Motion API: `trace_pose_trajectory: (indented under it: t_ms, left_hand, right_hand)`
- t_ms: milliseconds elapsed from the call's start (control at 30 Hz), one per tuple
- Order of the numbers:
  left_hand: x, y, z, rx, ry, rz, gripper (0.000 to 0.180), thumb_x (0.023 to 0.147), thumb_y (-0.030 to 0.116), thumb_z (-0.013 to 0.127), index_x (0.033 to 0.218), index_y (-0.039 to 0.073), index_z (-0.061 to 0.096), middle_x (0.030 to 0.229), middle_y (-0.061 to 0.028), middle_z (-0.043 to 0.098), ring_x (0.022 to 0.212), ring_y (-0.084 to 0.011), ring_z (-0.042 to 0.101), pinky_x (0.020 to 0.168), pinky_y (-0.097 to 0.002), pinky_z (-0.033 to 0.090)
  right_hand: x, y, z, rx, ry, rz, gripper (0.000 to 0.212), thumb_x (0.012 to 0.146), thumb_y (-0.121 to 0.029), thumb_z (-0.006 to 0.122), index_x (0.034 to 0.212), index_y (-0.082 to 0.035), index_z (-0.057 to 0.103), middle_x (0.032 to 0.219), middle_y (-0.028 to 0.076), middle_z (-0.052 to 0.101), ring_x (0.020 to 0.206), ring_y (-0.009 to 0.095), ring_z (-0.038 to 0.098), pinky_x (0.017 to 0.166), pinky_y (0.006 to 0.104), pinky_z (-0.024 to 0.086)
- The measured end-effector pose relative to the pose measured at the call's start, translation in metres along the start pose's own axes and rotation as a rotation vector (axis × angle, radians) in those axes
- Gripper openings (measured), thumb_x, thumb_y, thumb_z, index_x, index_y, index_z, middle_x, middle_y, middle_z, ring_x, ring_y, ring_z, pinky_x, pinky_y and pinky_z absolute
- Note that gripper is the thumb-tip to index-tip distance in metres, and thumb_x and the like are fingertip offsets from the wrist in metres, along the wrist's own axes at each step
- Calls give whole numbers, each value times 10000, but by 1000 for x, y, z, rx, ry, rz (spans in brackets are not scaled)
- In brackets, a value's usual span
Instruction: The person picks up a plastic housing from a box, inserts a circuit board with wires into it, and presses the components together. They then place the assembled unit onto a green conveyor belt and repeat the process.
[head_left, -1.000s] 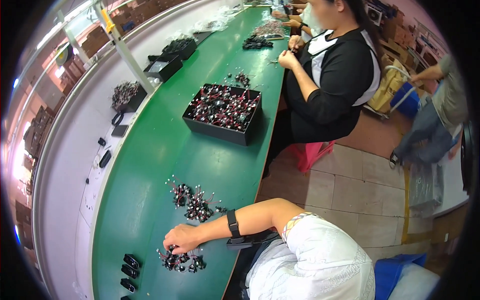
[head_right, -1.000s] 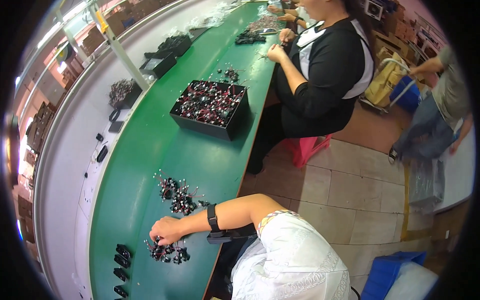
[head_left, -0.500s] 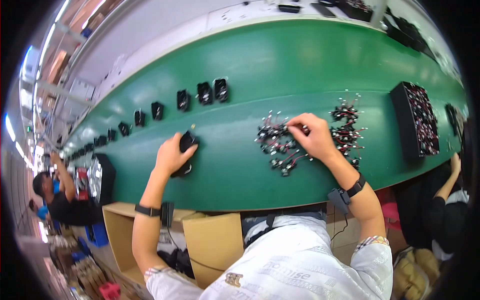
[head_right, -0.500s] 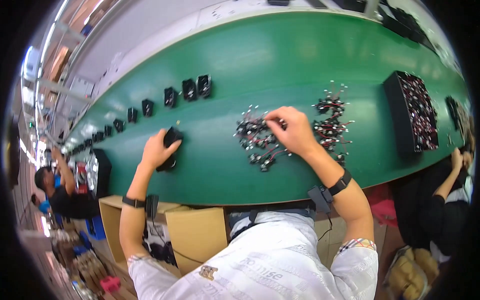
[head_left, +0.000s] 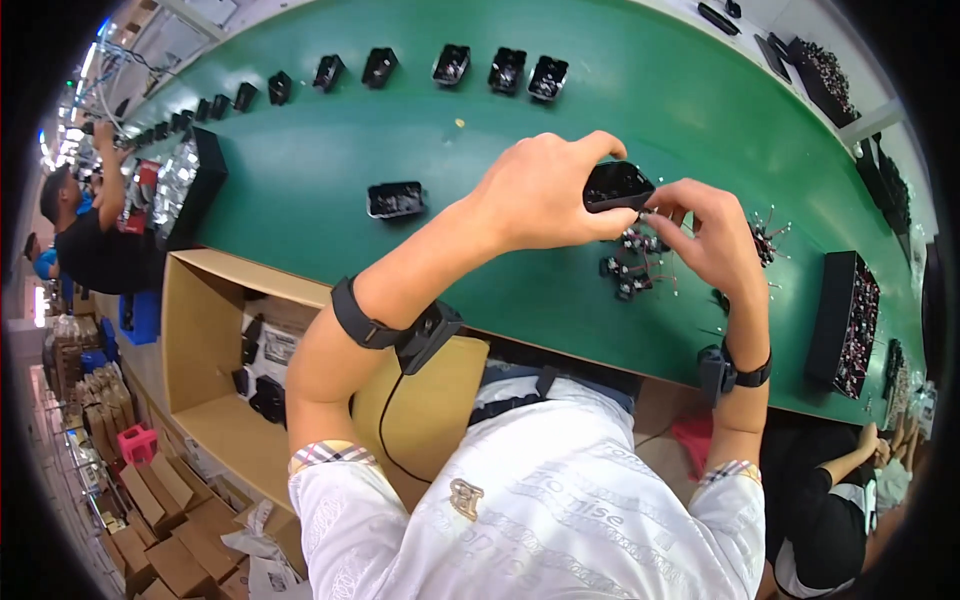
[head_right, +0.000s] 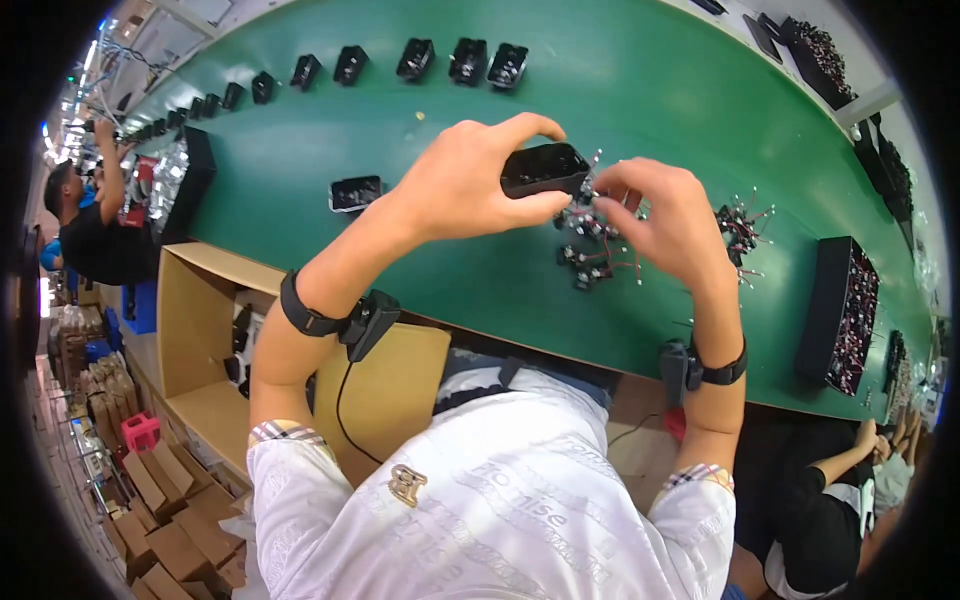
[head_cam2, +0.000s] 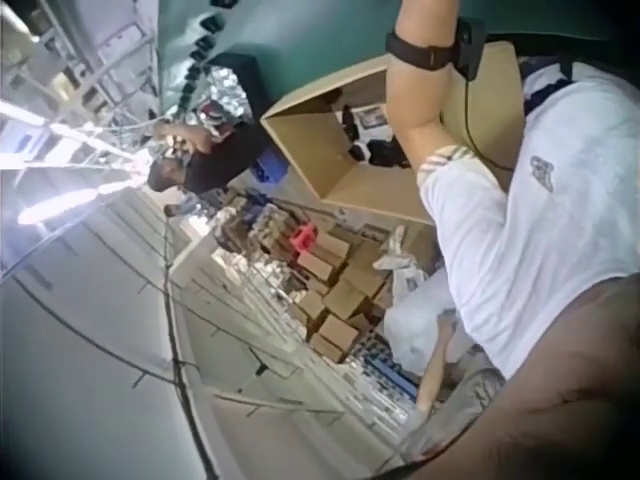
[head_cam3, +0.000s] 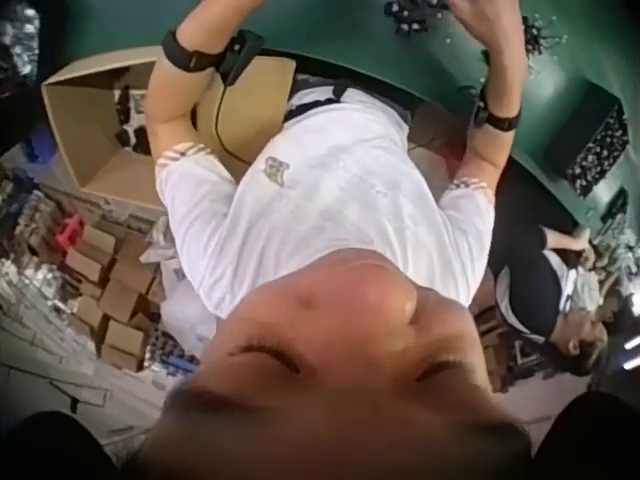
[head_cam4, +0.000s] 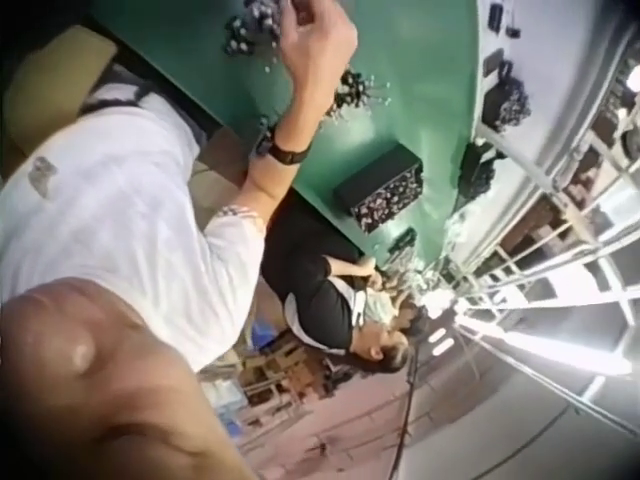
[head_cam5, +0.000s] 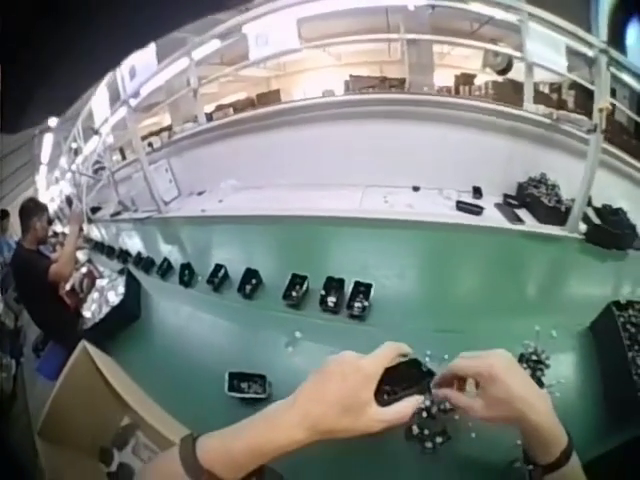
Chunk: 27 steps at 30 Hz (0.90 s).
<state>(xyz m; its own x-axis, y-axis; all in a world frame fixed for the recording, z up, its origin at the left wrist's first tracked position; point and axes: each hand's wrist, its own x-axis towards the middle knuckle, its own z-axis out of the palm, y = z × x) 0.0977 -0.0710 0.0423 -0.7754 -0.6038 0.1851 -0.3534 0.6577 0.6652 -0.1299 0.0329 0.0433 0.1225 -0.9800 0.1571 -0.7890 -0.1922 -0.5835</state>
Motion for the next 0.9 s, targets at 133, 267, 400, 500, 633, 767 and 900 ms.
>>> trace_pose_trajectory:
  t_ms: [133,267,400,500,633,767,900]
  left_hand:
    - [3,-14,12,-13,72,-28,553,736,352,790,1126,7,604,804,-179,722,762,-377,710,734,-456,580]
    - [5,-33,25,-38,110,123,481,755,170,765,1166,35,554,986,-185,717,921,-370,702,797,-460,570]
    - [-1,-43,18,-70,126,162,469,748,163,761,1164,50,575,1016,-182,712,954,-371,696,825,-457,566]
    - [-14,-58,10,-159,171,175,489,705,92,736,1176,41,615,1088,-179,689,1003,-373,684,842,-445,557]
    - [-25,-77,4,-145,173,200,502,641,197,764,1105,42,651,967,-176,710,935,-399,684,795,-491,552]
    - [-23,-80,-4,-94,167,153,483,646,220,760,1096,89,644,954,-145,704,915,-370,692,780,-493,556]
    - [-38,-87,-21,-64,175,99,495,648,237,764,1109,103,643,965,-125,705,929,-348,694,764,-480,557]
  right_hand:
    - [-25,-13,8,40,27,76,107,880,-70,689,975,-30,717,715,49,682,586,135,589,516,258,407]
    - [-52,-34,28,-53,53,155,145,845,-57,734,983,-22,709,783,62,685,580,142,590,553,279,452]
    - [-39,-39,56,-146,22,135,295,784,-77,792,1060,-53,689,963,80,668,681,185,626,623,315,494]
    - [-16,-51,73,-327,18,51,479,780,-102,792,1230,-80,627,1218,137,601,1029,343,642,859,425,527]
    - [-8,-64,92,-365,-34,-27,291,843,-54,731,1127,-39,670,1170,172,610,1063,372,625,903,419,508]
    - [9,-87,82,-246,-111,-68,158,883,-54,691,1012,-3,616,965,132,617,798,306,625,725,398,499]
    - [27,-106,78,-261,-289,3,141,902,-49,671,1021,3,618,947,129,618,756,295,609,672,394,490]
